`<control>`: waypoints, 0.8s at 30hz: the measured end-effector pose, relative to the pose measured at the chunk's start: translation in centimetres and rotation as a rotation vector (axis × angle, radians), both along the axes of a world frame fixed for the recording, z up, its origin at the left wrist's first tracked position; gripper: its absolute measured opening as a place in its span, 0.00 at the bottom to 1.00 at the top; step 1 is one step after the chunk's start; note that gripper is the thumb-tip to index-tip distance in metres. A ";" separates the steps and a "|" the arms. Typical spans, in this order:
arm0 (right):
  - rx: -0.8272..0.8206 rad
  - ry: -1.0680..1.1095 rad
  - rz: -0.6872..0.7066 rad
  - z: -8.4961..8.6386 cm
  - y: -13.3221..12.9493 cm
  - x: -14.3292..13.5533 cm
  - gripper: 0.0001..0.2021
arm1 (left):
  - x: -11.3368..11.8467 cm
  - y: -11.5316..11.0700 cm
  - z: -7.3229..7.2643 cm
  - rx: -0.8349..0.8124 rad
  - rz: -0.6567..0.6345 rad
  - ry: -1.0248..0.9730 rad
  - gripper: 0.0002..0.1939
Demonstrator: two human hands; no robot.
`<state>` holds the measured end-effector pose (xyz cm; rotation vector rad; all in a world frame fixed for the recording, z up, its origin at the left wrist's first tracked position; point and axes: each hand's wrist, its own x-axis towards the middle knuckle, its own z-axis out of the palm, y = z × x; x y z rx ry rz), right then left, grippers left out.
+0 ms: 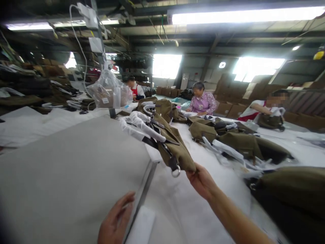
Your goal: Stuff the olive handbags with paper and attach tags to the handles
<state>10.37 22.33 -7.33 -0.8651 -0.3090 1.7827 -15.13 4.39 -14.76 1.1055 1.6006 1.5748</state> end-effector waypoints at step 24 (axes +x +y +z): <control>0.557 -1.013 0.200 -6.6 -36.3 5.6 0.26 | 5.8 -13.7 11.7 0.168 -0.548 -0.356 0.29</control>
